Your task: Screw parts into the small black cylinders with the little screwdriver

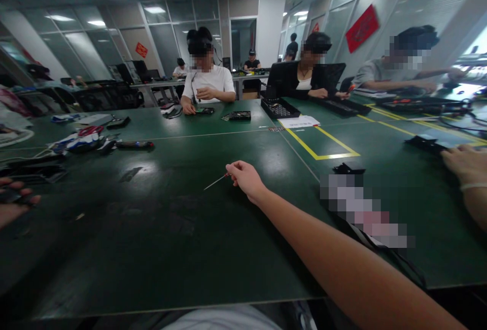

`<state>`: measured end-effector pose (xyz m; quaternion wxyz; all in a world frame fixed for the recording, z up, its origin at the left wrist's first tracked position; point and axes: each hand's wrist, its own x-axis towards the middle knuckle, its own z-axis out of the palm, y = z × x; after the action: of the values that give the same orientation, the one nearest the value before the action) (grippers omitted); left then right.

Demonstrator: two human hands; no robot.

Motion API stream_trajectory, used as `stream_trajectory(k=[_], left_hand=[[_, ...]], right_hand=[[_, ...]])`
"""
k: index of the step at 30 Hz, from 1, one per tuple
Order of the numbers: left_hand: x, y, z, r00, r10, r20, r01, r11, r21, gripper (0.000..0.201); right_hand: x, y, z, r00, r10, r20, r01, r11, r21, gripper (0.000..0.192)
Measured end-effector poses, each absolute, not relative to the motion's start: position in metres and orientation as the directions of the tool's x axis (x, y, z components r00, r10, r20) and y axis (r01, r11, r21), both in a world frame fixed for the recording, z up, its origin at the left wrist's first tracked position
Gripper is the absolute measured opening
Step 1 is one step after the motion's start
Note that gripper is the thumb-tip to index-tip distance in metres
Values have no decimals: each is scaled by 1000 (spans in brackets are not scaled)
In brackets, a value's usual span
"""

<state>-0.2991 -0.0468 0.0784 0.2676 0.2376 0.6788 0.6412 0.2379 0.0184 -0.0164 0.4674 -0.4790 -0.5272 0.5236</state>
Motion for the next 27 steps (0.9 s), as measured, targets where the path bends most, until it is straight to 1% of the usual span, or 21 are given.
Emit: stream_trajectory(k=[1,2,4,6,7,8,11,12,14,17,20,22,25,27], left_hand=[[-289,-44,81,-749,655,-96,-81,53,995,23],[-277,-41,86,-731,673,-116,-104,58,993,24],[-247,-36,97,-715,690,-113,-109,49,993,22],[-216,-31,106,-609,788,-86,-111,22,994,20],[-200,-29,109,-542,835,-97,-120,38,992,21],[-184,-26,111,-497,863,-88,-118,33,992,21],[-136,-17,108,-353,933,-67,-134,21,991,22],[-120,-13,104,-327,944,-51,-145,3,989,21],[-85,-7,96,-217,976,-15,-138,-16,990,23],[-35,-5,80,-25,998,61,-45,-62,997,23],[6,-12,64,162,979,127,162,-153,975,18],[23,-20,55,269,952,145,258,-217,942,17],[31,-29,40,351,919,182,364,-312,877,19],[29,-30,30,363,912,190,445,-349,825,31]], right_hand=[[238,19,-17,-102,995,-9,10,-8,-1000,25],[238,19,-16,-100,995,-9,4,-9,-1000,25],[238,19,-16,-97,995,-13,-9,-13,-1000,26],[238,18,-15,-94,995,-17,-25,-20,-999,26],[238,18,-14,-91,996,-21,-34,-24,-999,27],[239,18,-14,-88,996,-25,-45,-29,-999,28],[240,17,-11,-80,996,-40,-85,-47,-995,31],[241,16,-9,-78,996,-45,-100,-53,-994,33],[244,15,-8,-78,996,-53,-124,-62,-990,36],[248,13,-5,-88,994,-66,-136,-77,-988,36],[250,9,1,-118,992,-39,-97,-51,-994,33],[250,6,7,-125,992,31,-43,26,-999,32],[248,-2,19,-96,975,199,130,211,-969,23],[247,-10,27,-32,954,297,262,294,-919,24]])
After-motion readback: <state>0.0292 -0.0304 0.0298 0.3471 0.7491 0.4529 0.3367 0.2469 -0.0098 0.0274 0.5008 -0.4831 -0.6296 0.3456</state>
